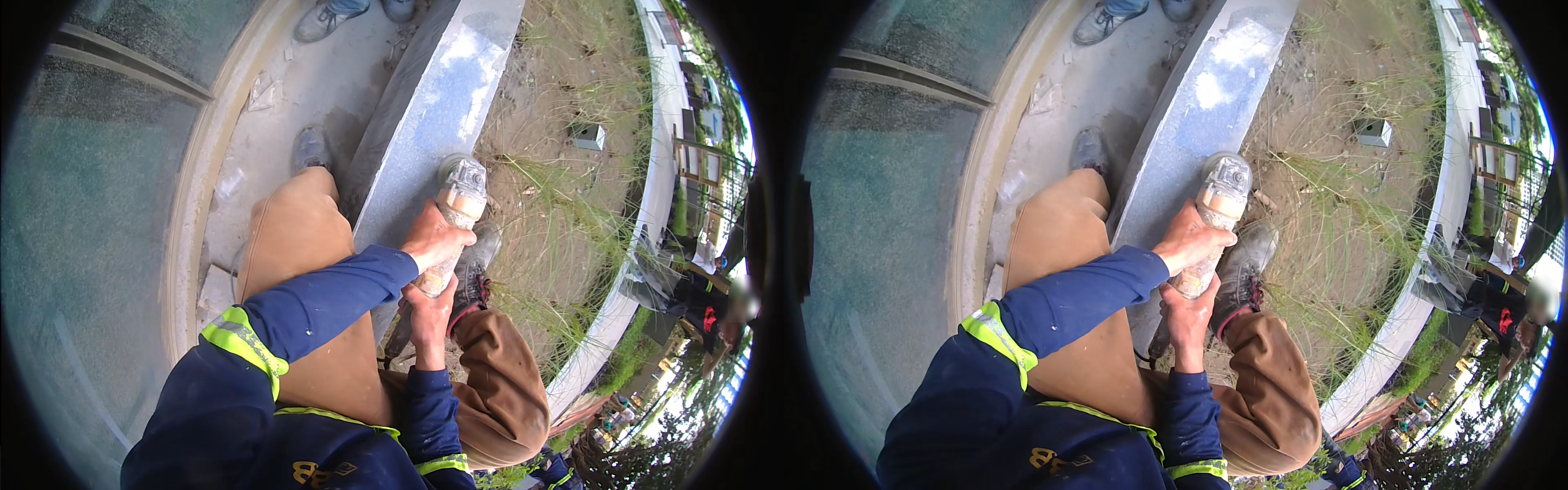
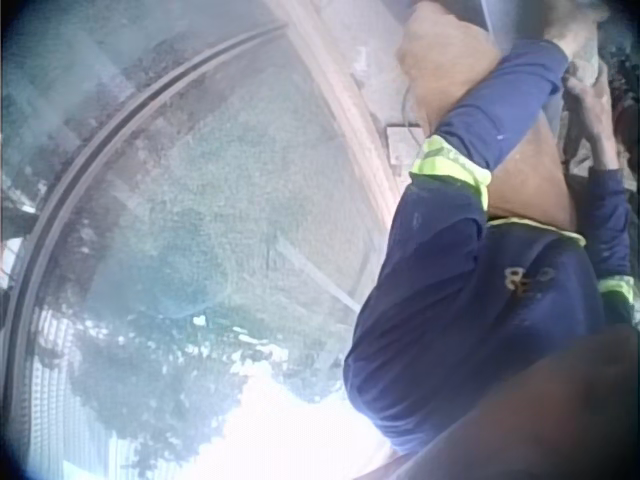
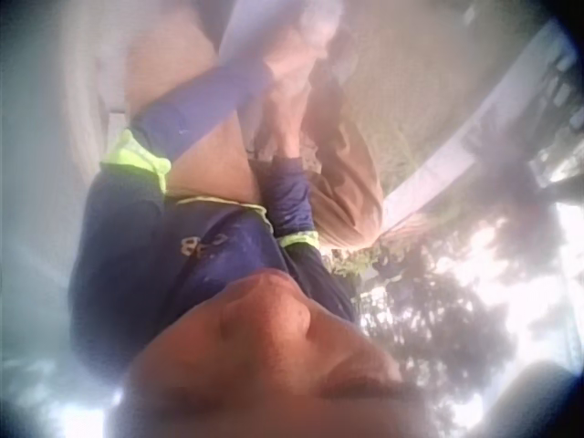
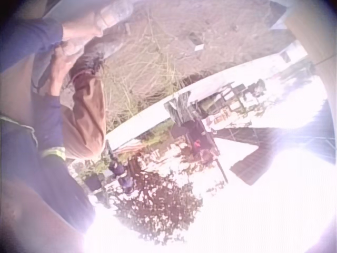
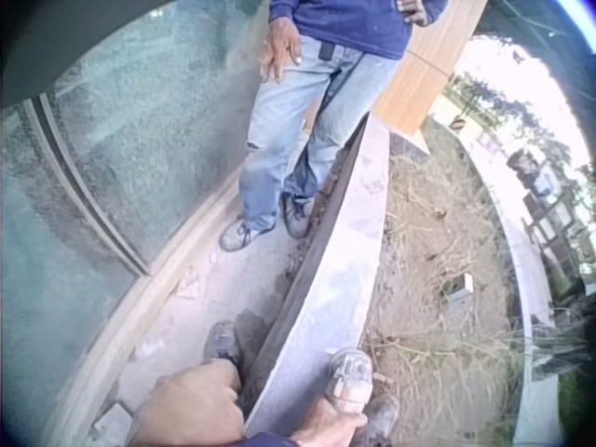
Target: The person uses an angle grinder to smooth a concrete curb, moving the tool back and forth along the edge. The person occasionally pauses to wipe dust from the surface with a hand.
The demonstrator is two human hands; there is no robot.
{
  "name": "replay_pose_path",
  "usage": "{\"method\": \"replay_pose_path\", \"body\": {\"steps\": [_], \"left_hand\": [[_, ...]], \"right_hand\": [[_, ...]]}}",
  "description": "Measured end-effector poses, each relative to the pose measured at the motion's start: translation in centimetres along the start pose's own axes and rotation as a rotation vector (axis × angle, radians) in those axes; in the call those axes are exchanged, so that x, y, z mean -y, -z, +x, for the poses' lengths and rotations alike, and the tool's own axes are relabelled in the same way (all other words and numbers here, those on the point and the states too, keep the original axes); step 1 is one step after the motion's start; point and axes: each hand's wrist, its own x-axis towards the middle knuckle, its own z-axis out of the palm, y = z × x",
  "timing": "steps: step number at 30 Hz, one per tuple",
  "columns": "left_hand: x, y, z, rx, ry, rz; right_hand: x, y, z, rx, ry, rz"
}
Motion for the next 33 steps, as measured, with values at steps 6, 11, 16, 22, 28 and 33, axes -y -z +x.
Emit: {"method": "replay_pose_path", "body": {"steps": [6, 11, 16, 22, 28, 33], "left_hand": [[1.0, 2.6, 0.6, -0.108, -0.185, -0.181], [2.1, 1.5, 0.5, -0.064, -0.138, -0.112], [2.0, 2.0, 0.0, -0.017, -0.138, -0.134], [1.4, 3.3, 0.0, -0.054, -0.179, -0.209], [-0.1, 0.9, -0.4, 0.034, -0.163, -0.171], [-0.7, 2.5, -0.5, 0.004, -0.129, -0.166]], "right_hand": [[0.6, -2.1, 0.4, 0.132, -0.01, -0.056], [0.7, -1.0, -0.5, 0.08, -0.045, -0.029], [-0.4, -1.6, -0.9, 0.052, -0.014, -0.036], [-1.4, -2.3, 0.2, 0.086, -0.031, -0.106], [-2.9, -1.5, 0.8, -0.062, 0.145, -0.148], [-0.1, -1.9, 0.1, -0.024, 0.096, -0.183]]}}
